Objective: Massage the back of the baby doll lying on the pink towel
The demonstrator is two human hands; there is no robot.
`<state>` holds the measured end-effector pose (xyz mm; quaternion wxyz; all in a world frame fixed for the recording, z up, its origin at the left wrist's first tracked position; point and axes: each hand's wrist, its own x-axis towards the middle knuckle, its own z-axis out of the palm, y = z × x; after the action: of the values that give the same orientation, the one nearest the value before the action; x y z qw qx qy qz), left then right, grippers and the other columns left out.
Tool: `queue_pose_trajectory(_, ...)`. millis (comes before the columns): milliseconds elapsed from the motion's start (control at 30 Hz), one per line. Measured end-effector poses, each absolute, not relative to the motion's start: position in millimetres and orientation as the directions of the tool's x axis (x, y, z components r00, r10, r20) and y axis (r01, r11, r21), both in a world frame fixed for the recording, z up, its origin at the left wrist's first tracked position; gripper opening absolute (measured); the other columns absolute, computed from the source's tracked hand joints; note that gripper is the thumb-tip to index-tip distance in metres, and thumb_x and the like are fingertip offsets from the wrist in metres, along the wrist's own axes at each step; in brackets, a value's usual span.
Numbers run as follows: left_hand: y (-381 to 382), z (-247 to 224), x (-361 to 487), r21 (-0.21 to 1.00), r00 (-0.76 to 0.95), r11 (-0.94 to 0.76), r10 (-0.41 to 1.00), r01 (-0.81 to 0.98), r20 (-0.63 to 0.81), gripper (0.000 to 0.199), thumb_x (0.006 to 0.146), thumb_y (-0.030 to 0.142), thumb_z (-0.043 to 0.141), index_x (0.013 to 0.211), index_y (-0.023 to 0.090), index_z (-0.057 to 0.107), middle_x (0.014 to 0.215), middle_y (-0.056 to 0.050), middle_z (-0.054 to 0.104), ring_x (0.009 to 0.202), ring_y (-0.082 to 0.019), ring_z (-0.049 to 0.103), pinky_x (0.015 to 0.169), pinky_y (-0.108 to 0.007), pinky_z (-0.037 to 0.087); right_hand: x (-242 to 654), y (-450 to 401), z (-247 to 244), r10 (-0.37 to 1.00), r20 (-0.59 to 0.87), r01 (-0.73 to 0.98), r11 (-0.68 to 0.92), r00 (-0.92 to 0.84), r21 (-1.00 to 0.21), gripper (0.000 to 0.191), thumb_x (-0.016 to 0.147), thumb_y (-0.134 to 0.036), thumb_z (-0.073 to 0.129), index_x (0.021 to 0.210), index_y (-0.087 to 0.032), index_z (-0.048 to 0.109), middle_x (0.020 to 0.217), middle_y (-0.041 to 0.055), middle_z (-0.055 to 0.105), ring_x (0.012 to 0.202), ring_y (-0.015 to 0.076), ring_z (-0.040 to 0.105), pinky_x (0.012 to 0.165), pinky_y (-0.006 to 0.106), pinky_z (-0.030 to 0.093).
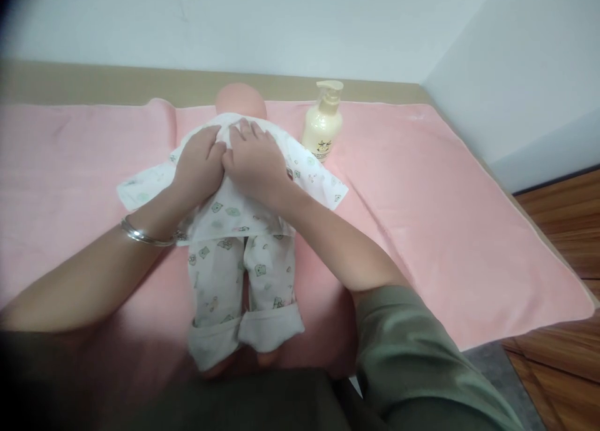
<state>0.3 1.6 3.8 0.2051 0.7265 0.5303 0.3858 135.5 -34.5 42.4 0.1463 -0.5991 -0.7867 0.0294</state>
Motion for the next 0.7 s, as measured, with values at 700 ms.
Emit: queue_pose_trajectory(700, 5.3, 2.6, -1.6, 0.685, 0.145, -0.344, 0.932, 0.643, 0.332, 0.049, 0.098, 0.033, 0.039, 0.139, 0.023, 0.063, 0.155, -0.007, 0.059, 0.149, -0.025, 0.050, 0.133, -0.040, 0.033, 125.2, -50.1, 44.9, 0.954, 0.179, 0.945, 0.272, -0.241, -0.181, 0.054, 0.104, -0.017, 0.038, 0.155, -0.001, 0.044, 0.166, 0.0202, 0.039, 0.159, 0.0353, 0.032, 0.134, 0.055, 0.026)
